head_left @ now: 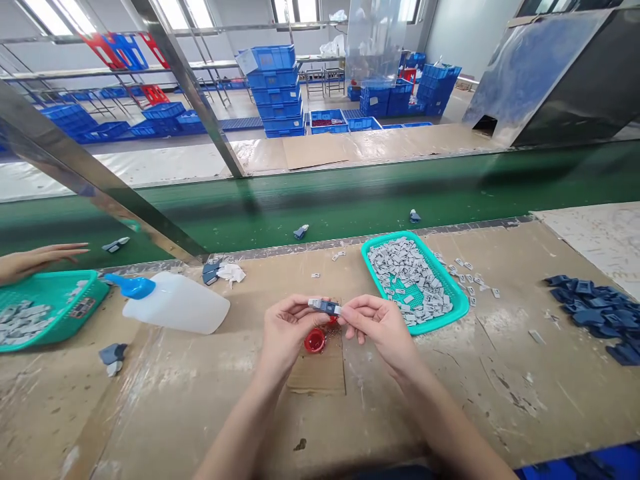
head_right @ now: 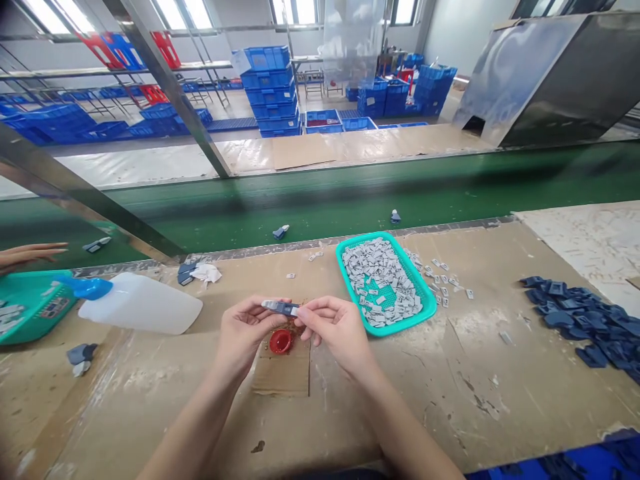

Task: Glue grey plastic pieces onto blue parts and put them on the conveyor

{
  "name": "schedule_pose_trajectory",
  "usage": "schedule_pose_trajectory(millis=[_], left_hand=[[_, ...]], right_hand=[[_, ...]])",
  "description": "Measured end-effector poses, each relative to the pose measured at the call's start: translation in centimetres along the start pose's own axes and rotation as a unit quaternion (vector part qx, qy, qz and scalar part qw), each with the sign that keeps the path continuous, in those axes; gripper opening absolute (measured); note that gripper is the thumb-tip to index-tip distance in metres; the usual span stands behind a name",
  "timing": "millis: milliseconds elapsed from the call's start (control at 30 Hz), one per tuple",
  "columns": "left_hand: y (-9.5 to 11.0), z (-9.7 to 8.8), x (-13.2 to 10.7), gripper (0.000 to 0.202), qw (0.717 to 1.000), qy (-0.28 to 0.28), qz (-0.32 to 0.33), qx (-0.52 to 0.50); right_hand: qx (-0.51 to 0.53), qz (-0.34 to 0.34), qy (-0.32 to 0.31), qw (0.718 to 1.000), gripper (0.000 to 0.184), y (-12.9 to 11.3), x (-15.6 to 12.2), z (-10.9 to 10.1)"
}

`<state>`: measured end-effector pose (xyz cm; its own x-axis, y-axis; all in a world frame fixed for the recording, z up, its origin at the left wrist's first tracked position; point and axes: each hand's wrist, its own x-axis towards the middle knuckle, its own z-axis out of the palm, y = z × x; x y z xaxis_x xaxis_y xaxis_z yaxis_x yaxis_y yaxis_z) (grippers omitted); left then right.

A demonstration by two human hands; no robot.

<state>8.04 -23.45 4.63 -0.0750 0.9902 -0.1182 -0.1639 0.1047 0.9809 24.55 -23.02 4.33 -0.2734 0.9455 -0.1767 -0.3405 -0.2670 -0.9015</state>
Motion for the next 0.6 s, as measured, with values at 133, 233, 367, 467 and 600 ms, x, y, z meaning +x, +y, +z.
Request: schedule_pose_trajectory(millis=[133,233,367,467,600], left_hand=[[0.1,0.2,-0.2,0.021,1.0,0.0,0.003,0.029],[0.0,0.2,-0.3,0.018,0.999,-0.001,0.006,0.05],[-0.1,0.5,-0.5,0.013,0.996,-0.005,0.02,0.085],[0.0,0.8,-0.7,0.013,0.993,-0.009,0.026,0.111],[0.4,1.0,-0.6,0.036,0.992,-0.06,-0.005,0.112]], right_hand=[[-0.024,0.003,0.007,1.0,0.026,0.2,0.2,-0.2],[-0.049,0.02,0.003,0.999,0.028,0.4,0.2,-0.4],[-0.041,0.045,-0.049,0.997,0.03,0.6,0.1,-0.9],[-0.023,0.062,-0.074,0.995,0.032,0.7,-0.1,-1.2],[-0.031,0.045,-0.076,0.996,0.035,0.7,-0.1,-0.7]])
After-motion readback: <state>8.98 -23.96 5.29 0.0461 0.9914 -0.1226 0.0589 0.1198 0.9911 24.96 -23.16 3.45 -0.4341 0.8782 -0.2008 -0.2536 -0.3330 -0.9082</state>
